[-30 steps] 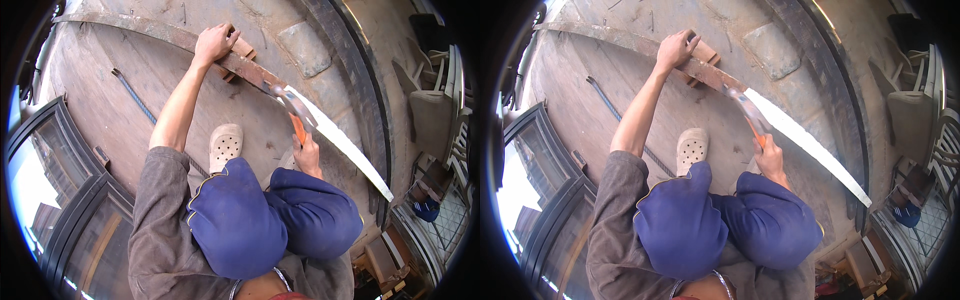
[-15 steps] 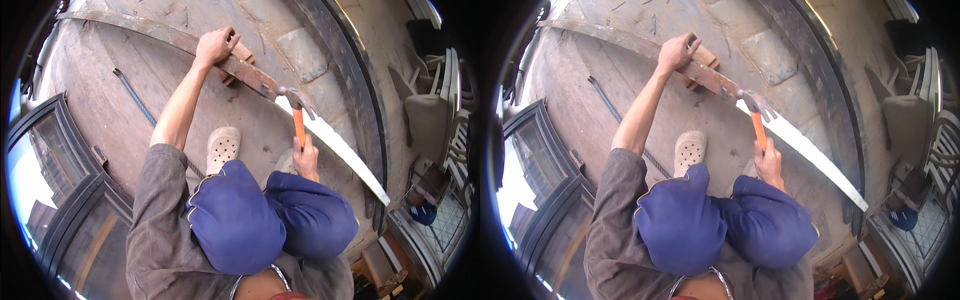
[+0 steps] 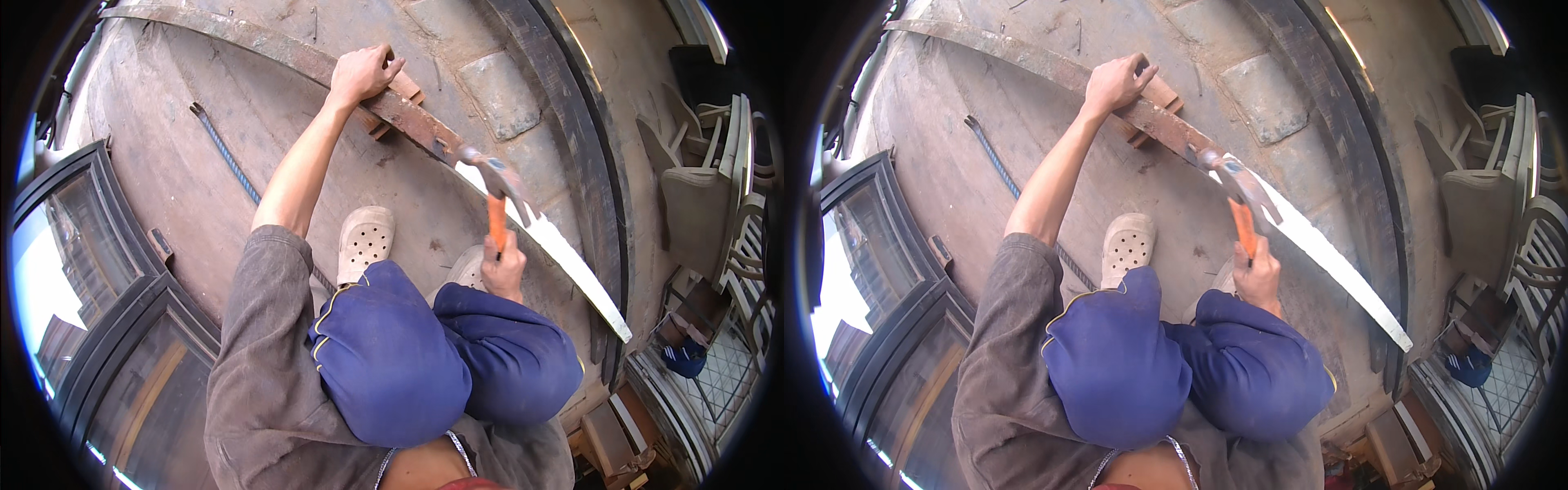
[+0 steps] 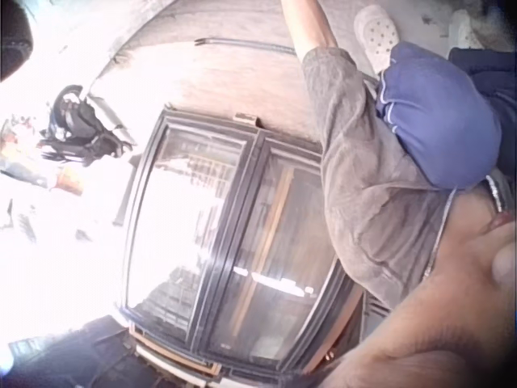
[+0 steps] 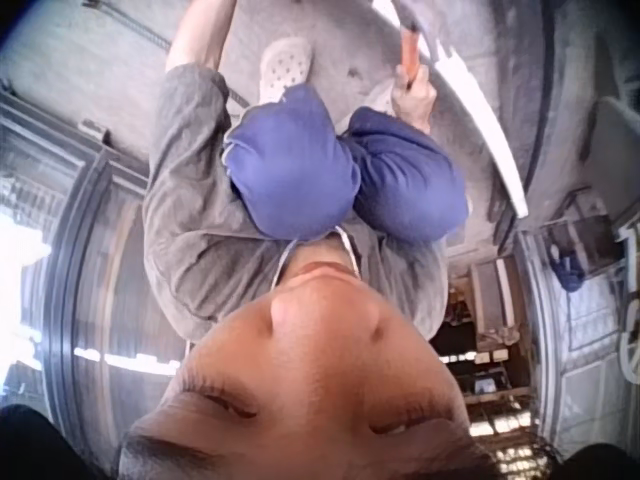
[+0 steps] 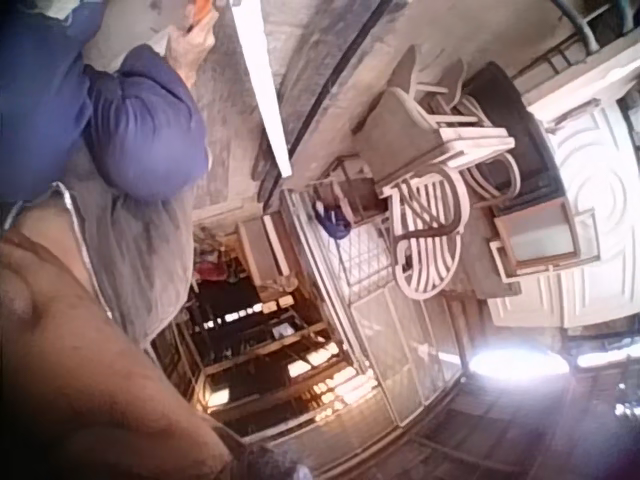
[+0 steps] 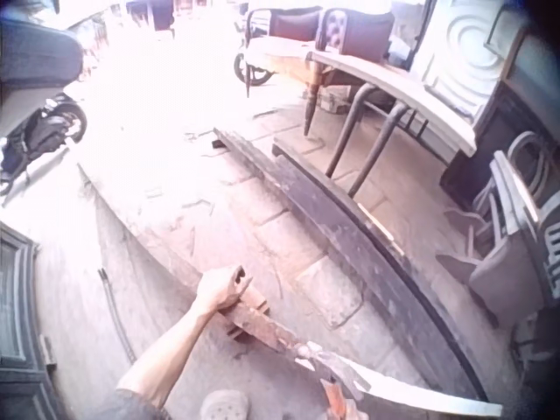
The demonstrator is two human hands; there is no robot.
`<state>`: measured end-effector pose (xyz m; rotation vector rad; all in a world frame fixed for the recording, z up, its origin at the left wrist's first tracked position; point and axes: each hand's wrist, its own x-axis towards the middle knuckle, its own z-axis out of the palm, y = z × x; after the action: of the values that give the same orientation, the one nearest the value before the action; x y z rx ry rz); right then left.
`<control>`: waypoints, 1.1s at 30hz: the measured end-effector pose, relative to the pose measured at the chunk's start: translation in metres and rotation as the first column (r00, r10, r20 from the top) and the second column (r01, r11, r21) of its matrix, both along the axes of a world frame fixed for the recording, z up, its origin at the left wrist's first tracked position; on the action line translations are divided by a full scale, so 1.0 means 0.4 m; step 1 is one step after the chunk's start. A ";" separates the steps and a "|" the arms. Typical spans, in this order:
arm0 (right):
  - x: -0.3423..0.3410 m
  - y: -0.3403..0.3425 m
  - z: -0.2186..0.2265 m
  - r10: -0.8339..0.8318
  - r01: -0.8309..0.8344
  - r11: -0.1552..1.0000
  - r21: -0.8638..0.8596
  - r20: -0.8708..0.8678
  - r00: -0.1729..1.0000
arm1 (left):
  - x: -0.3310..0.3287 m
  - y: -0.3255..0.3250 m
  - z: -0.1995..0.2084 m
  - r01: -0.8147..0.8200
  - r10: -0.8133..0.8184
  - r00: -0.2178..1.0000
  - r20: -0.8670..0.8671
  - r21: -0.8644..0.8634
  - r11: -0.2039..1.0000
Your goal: The person selects a white wooden plank from a pile, carries it to a work area, and sits on the ground. They use a hammer to drive a nail into the plank, which is resting on a brick. After hammering, they inspect the plank and move it aside.
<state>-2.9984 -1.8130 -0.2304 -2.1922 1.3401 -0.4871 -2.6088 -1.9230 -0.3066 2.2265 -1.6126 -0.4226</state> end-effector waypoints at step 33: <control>0.040 -0.022 -0.023 0.207 -0.071 0.971 -0.227 0.660 0.722 | 0.020 0.026 -0.013 0.003 -0.001 0.998 0.065 -0.039 0.999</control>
<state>-2.9823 -1.8220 -0.2397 -1.9167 0.7330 -1.2579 -2.6010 -1.9126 -0.3117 2.2311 -1.6410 -0.3198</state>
